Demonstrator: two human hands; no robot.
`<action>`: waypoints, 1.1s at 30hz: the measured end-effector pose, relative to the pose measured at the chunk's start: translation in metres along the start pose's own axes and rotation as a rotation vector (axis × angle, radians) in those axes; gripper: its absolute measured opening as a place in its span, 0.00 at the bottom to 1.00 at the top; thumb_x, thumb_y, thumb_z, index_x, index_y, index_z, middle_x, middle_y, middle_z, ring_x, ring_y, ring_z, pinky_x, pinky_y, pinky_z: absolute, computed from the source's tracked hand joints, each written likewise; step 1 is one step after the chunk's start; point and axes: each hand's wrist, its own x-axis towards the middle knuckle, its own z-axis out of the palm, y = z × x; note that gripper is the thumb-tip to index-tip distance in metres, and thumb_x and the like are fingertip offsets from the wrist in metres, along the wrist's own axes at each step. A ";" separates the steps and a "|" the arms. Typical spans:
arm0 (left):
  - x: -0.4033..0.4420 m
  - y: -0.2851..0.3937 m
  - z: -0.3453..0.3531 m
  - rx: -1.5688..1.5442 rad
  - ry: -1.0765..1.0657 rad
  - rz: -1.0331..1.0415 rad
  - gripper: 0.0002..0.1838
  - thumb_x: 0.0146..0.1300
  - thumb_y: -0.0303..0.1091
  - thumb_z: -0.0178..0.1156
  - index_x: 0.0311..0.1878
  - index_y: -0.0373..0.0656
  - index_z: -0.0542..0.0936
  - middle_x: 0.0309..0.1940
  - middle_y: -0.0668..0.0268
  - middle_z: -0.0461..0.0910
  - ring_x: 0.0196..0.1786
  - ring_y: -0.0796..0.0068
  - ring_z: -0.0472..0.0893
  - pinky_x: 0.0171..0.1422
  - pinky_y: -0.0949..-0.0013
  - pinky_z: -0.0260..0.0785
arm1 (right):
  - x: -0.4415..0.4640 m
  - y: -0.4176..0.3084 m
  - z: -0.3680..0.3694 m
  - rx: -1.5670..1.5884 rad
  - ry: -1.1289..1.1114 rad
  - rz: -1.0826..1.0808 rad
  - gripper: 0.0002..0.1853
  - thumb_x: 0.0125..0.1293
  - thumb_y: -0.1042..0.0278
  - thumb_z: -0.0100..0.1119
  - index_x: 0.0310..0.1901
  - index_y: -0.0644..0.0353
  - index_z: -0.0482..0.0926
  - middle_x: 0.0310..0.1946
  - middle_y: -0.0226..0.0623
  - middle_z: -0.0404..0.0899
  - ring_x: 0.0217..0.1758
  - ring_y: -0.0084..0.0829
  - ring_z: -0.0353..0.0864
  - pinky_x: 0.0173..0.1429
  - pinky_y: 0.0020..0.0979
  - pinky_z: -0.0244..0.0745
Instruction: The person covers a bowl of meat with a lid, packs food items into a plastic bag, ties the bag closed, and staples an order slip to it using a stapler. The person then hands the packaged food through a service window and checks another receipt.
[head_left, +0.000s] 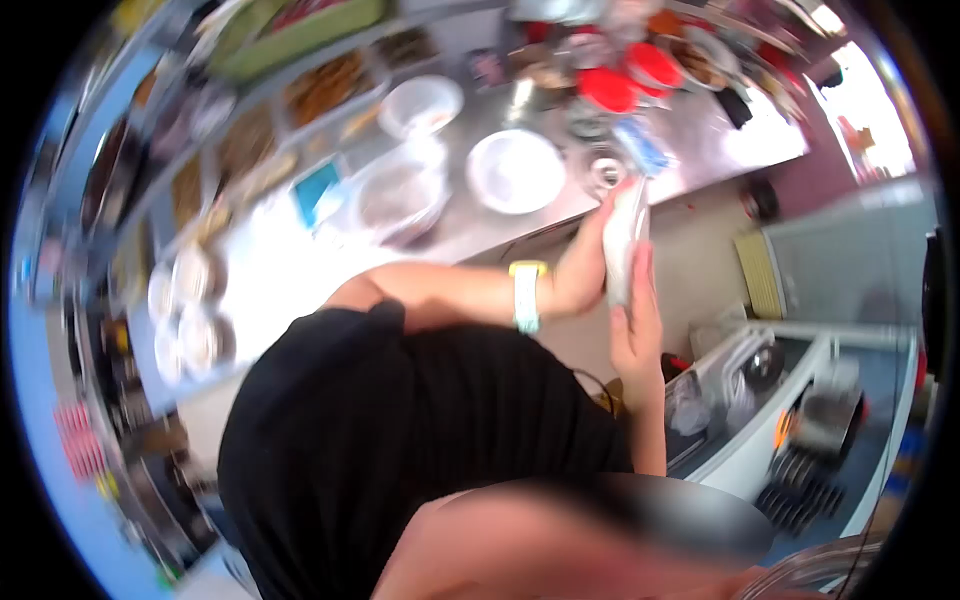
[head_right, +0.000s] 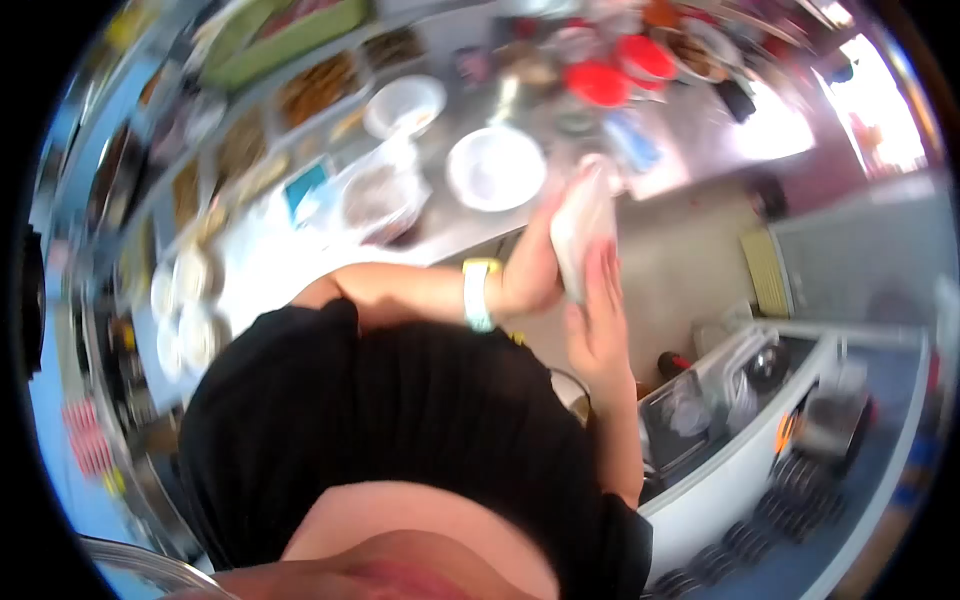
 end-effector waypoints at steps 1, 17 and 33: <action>-0.003 0.033 -0.017 0.037 -0.017 0.020 0.29 0.75 0.52 0.34 0.72 0.47 0.59 0.62 0.64 0.69 0.61 0.70 0.71 0.67 0.63 0.62 | 0.031 -0.021 0.030 0.089 -0.128 -0.093 0.38 0.69 0.58 0.50 0.72 0.70 0.46 0.75 0.53 0.45 0.79 0.46 0.40 0.77 0.43 0.41; -0.149 0.248 -0.208 1.770 0.771 0.667 0.31 0.64 0.44 0.56 0.64 0.34 0.61 0.68 0.45 0.59 0.67 0.51 0.64 0.68 0.59 0.57 | 0.194 -0.068 0.285 1.372 -0.533 0.224 0.48 0.55 0.50 0.65 0.73 0.47 0.46 0.66 0.47 0.61 0.68 0.44 0.64 0.70 0.45 0.61; -0.164 0.223 -0.276 1.038 0.288 0.229 0.13 0.58 0.30 0.61 0.47 0.40 0.81 0.52 0.60 0.74 0.56 0.62 0.74 0.62 0.64 0.64 | 0.214 -0.002 0.335 -0.512 -1.078 -0.757 0.40 0.46 0.46 0.69 0.62 0.48 0.68 0.58 0.53 0.69 0.59 0.50 0.70 0.64 0.46 0.64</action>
